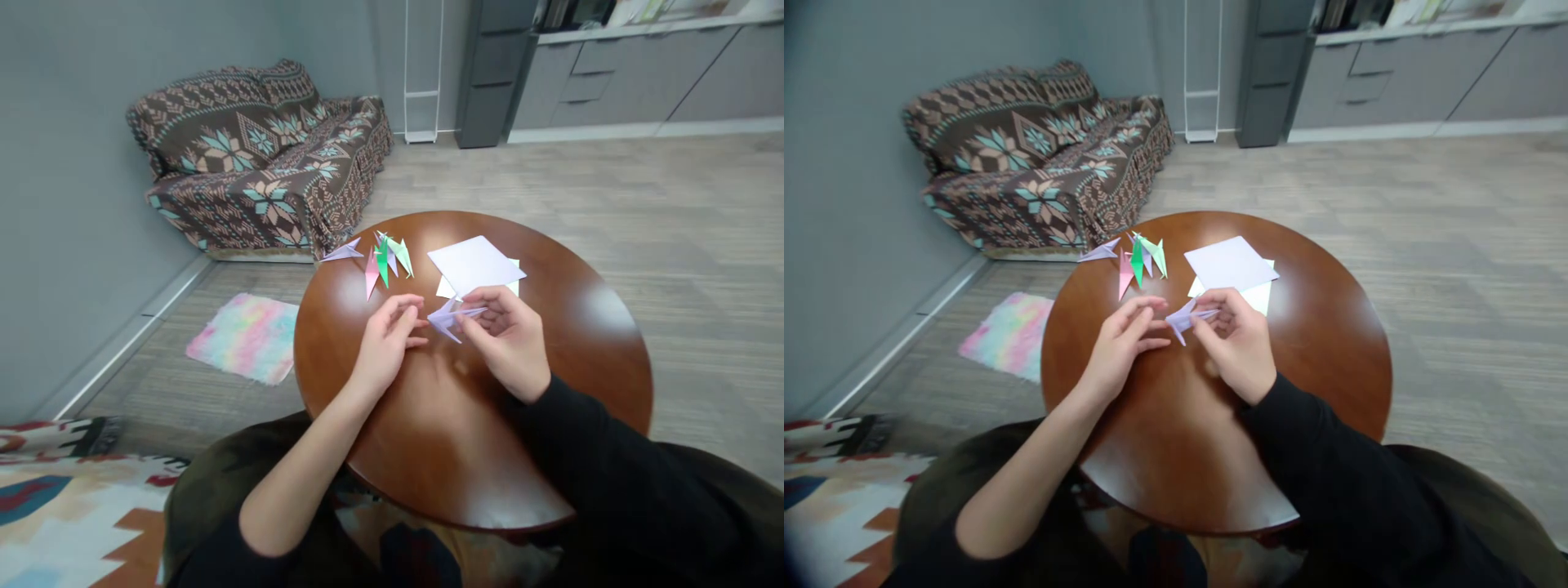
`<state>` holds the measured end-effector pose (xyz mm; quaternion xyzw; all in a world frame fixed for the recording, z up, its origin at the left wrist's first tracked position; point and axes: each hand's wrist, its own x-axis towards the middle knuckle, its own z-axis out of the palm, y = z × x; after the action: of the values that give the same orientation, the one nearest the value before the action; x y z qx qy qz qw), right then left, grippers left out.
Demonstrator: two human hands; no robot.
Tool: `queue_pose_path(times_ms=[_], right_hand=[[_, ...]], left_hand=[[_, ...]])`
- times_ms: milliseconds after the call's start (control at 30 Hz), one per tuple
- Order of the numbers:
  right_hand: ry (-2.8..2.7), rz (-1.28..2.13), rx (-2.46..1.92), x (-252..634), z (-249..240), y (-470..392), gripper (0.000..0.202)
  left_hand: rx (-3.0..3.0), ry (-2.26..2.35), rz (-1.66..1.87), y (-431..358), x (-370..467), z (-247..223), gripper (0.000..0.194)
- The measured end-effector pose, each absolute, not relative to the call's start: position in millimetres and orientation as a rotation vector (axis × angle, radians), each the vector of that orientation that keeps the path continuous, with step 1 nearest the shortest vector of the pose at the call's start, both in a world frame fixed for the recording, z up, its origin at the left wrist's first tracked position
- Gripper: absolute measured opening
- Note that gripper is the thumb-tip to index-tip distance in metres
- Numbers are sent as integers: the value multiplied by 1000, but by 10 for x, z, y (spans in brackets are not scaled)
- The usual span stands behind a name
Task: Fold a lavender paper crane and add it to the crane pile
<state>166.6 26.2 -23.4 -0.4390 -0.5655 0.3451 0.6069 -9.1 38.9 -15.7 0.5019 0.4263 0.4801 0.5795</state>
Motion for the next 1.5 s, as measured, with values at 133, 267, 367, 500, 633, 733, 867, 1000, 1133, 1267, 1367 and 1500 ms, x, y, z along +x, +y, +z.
queue_pose_path(times_ms=[133, 267, 367, 500, 633, 733, 867, 1000, 1133, 1267, 1367, 1500], right_hand=[[-1416, 821, -973, 1685, -171, 253, 26], [-1285, 960, -976, 1695, -95, 278, 37], [-1264, 1035, -995, 1698, -61, 283, 35], [-1302, 1174, -995, 1707, -35, 270, 33], [-1299, 1163, -1022, 1766, -25, 293, 27], [-1245, 1173, -1004, 1811, -21, 313, 25], [-1253, 1298, -931, 1813, 10, 296, 23], [-1281, 1373, -883, 1780, 41, 268, 24], [-1224, 1443, -867, 1762, 52, 262, 26], [-1158, 1552, -824, 1758, 58, 263, 25], [-1143, 1600, -781, 1769, 37, 275, 22], [-1200, 1552, -787, 1794, -11, 298, 18]], left_hand=[[1579, 1001, 1113, 378, -76, -161, 21], [1548, 947, 1082, 360, -60, -173, 13], [1557, 962, 1038, 347, -59, -167, 16], [1553, 880, 990, 338, -55, -160, 24], [1427, 891, 848, 342, -66, -161, 25], [1284, 863, 789, 341, -81, -136, 31], [1100, 730, 748, 341, -99, -95, 37], [1011, 669, 680, 351, -113, -89, 37], [980, 694, 631, 356, -119, -77, 37], [988, 706, 617, 355, -116, -62, 34], [981, 711, 620, 354, -111, -75, 32], [1004, 734, 691, 351, -99, -105, 27]])
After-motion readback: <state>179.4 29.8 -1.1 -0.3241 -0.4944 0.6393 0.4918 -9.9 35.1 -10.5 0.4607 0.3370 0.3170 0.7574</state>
